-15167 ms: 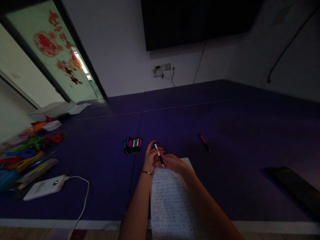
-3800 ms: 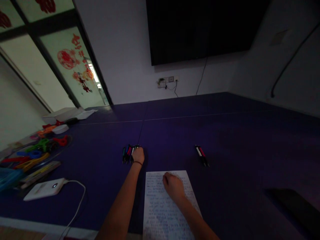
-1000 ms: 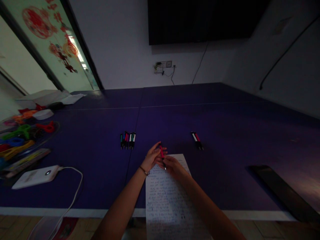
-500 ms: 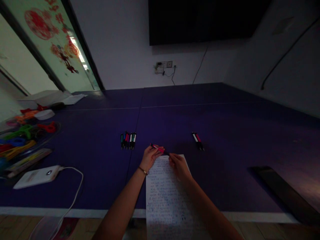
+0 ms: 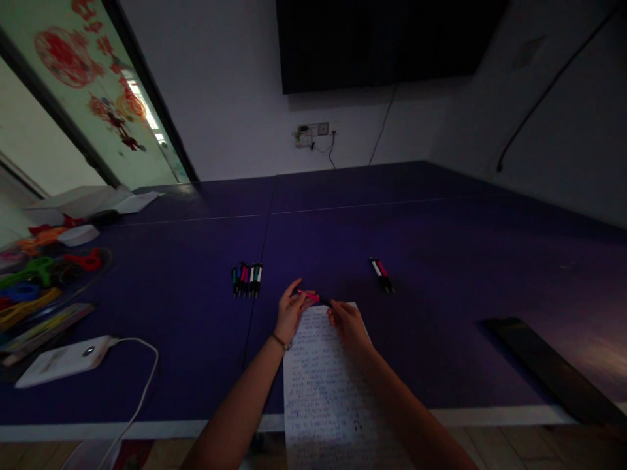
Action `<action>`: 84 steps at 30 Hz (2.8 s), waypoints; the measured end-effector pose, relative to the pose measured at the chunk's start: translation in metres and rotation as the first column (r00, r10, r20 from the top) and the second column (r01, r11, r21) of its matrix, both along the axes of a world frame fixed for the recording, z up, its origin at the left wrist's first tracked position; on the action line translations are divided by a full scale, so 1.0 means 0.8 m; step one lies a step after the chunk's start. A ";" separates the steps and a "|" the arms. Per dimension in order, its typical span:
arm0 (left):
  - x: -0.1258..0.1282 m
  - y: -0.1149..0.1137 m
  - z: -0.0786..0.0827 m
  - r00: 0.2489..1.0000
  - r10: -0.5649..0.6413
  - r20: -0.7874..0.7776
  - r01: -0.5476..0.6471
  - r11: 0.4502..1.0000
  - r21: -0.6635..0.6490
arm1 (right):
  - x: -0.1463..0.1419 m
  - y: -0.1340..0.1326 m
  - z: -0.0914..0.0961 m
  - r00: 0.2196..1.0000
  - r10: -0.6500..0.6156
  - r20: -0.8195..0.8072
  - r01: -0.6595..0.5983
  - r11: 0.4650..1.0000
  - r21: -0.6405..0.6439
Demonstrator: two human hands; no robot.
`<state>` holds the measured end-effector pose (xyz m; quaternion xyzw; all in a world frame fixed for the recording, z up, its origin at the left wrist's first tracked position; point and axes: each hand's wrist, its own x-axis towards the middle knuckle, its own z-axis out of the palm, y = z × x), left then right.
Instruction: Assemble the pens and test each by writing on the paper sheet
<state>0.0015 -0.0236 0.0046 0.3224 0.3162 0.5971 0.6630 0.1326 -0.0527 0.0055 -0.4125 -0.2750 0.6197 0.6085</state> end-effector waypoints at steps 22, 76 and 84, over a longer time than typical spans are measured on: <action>0.005 -0.012 0.010 0.976 -0.217 0.029 0.217 0.976 -0.013 | 0.009 0.008 0.003 0.991 -0.119 -0.062 0.119 0.993 -0.006; 0.003 0.001 -0.008 0.993 0.096 -0.061 -0.103 0.988 -0.115 | 0.022 0.009 -0.001 0.963 0.135 0.231 -0.125 0.991 -0.055; 0.004 0.002 -0.008 0.995 0.092 -0.046 -0.097 0.988 -0.116 | 0.020 0.007 0.001 0.959 0.118 0.257 -0.105 0.992 -0.066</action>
